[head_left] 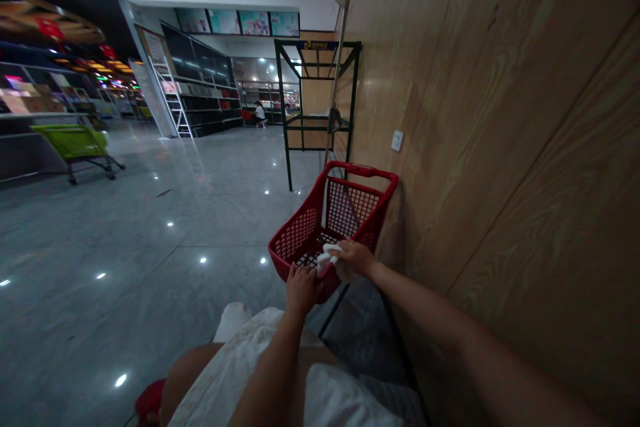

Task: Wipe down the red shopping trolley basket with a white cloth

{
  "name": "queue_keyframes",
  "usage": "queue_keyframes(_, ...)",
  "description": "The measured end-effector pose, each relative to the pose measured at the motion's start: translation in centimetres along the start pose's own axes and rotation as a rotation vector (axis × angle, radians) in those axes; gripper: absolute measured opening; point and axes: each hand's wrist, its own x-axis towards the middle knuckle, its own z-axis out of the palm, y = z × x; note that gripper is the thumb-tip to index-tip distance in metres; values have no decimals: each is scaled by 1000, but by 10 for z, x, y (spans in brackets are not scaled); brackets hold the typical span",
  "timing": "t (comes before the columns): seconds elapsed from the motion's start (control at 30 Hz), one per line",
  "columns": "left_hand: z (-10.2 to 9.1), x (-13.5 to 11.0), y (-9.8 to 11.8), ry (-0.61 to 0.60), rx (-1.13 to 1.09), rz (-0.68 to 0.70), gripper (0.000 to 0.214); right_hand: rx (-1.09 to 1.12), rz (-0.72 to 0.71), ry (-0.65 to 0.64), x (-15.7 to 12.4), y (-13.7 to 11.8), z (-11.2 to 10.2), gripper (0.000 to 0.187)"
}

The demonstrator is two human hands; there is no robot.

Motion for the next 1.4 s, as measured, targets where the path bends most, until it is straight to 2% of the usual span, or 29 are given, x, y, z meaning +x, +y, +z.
queue_keyframes(0.13, -6, -2, -9, -2, -26, 37, 14, -61, 206, -43, 0, 43, -16, 34)
queue_keyframes(0.23, -6, -4, -16, 27, -29, 15, 14, -80, 248, -69, 6, 48, -19, 35)
queue_keyframes(0.4, 1, 0, -25, 152, 49, -169, 37, -93, 289, -18, 27, 17, -8, 35)
queue_keyframes(0.57, 8, 5, -24, 165, 53, -146, 56, -95, 223, 44, 40, -24, -5, 34)
queue_keyframes(0.63, 7, 4, -26, 192, 57, -167, 60, -127, 171, 15, 43, -35, -9, 36)
queue_keyframes(0.73, 4, 2, -34, 199, 55, -233, 62, -194, 141, -96, 45, -35, -23, 39)
queue_keyframes(0.83, 0, 3, -43, 191, 32, -272, 63, -255, 168, -185, 37, -14, -48, 32)
queue_keyframes(0.97, 4, 6, -43, 244, -28, -304, 62, -342, 330, -160, 15, 19, -83, 30)
queue_keyframes(1.03, 9, 7, -39, 274, -54, -303, 63, -350, 443, -166, 8, 21, -89, 33)
queue_keyframes(1.13, 17, 6, -34, 313, -69, -285, 64, -300, 486, -249, 16, -3, -78, 37)
queue_keyframes(1.2, 21, 4, -33, 333, -59, -263, 63, -253, 428, -258, 32, -33, -59, 37)
queue_keyframes(1.3, 24, 0, -37, 348, -28, -223, 59, -150, 282, -200, 63, -80, -29, 33)
queue_keyframes(1.4, 24, -3, -44, 325, -10, -196, 58, -125, 198, -202, 84, -105, -11, 27)
